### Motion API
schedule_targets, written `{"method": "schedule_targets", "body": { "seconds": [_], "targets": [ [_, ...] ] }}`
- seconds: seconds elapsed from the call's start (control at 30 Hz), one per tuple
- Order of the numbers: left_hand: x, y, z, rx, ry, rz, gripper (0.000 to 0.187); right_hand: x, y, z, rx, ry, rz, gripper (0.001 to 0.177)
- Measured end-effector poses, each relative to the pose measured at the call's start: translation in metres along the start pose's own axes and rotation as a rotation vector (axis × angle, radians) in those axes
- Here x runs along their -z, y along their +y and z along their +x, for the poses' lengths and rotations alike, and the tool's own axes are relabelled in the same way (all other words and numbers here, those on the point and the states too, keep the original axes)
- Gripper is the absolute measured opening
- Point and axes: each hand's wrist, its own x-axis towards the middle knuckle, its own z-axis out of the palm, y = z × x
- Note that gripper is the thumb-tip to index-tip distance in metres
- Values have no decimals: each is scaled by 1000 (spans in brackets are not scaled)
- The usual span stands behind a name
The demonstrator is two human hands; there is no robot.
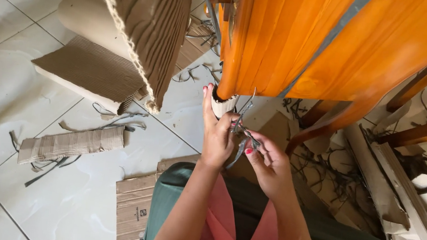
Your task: Wrapping a wooden chair leg with corrugated cardboard for protection using scissors to cut the material.
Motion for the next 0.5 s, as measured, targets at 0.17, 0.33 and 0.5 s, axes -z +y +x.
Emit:
{"method": "schedule_targets", "body": {
  "seconds": [0.17,0.33,0.5],
  "targets": [
    [-3,-6,-5,-12,-7,0,19,2,-17,-1,104,-4,-25,18],
    [-8,-5,-3,16,12,4,8,26,-32,-17,71,87,287,24],
    [-5,2,1,20,13,-8,9,70,-19,-43,171,124,428,25]
  ]
}}
